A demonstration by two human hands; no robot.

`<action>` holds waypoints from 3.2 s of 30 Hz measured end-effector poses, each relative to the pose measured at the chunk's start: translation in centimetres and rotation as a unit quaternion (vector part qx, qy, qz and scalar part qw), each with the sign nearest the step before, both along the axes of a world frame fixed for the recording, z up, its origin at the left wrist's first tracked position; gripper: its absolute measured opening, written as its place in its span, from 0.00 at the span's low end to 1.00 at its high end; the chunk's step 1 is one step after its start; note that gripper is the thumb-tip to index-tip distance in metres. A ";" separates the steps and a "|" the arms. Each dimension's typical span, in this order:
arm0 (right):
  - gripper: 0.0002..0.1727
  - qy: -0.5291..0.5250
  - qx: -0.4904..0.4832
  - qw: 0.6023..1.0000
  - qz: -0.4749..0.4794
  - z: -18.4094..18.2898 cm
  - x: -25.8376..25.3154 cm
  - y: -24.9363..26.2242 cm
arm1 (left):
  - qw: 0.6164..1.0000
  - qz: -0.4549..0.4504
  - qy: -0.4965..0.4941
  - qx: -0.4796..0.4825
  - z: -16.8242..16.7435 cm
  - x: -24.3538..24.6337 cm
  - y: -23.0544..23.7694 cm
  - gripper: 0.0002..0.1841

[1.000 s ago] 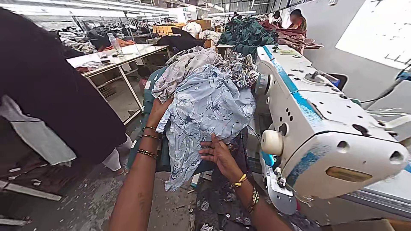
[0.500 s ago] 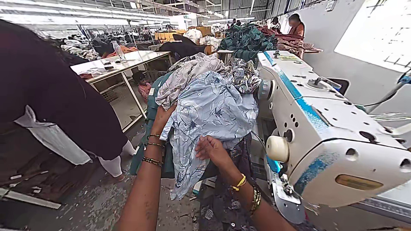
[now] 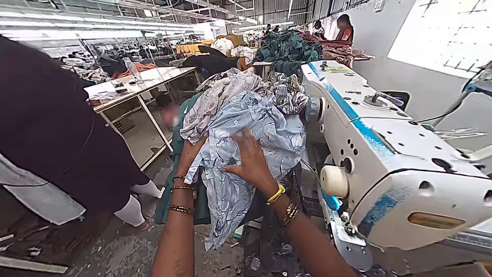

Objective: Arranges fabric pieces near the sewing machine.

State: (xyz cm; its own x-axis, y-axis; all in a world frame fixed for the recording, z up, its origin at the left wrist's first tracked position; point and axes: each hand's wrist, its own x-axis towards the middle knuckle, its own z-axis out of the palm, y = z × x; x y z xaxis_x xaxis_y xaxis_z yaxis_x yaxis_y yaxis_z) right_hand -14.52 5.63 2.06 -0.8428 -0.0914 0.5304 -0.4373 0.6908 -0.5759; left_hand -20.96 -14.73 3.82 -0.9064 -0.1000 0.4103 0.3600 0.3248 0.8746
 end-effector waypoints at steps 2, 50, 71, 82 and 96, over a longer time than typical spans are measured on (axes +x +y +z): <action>0.17 0.047 -0.023 0.997 -0.062 -1.9 -0.4 -0.1 | 1.000 -0.018 0.011 0.000 -0.5 -0.3 -0.5 0.27; 0.29 -0.025 -0.346 0.935 -0.073 -15.0 10.3 7.1 | 0.976 -0.046 -0.036 0.208 -2.2 1.7 0.5 0.10; 0.22 -0.042 -0.158 0.986 0.002 -10.7 12.5 3.9 | 0.943 0.094 0.237 -0.214 -2.2 8.0 8.5 0.40; 0.21 0.007 -0.054 0.974 0.221 -12.6 14.5 2.4 | 0.999 -0.020 -0.025 0.024 0.2 5.7 3.3 0.20; 0.16 -0.133 -0.442 0.887 0.001 -14.8 13.7 5.4 | 0.997 -0.016 -0.064 0.032 -0.6 4.6 2.7 0.19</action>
State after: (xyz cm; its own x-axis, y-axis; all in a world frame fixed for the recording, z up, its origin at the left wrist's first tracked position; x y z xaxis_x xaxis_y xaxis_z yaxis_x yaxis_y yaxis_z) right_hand -0.85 11.02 -12.71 -0.9493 0.2597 0.1775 -0.2049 -0.0825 -0.9753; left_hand -16.34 -11.99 3.20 -0.9542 -0.0927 0.2845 0.2530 0.2577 0.9325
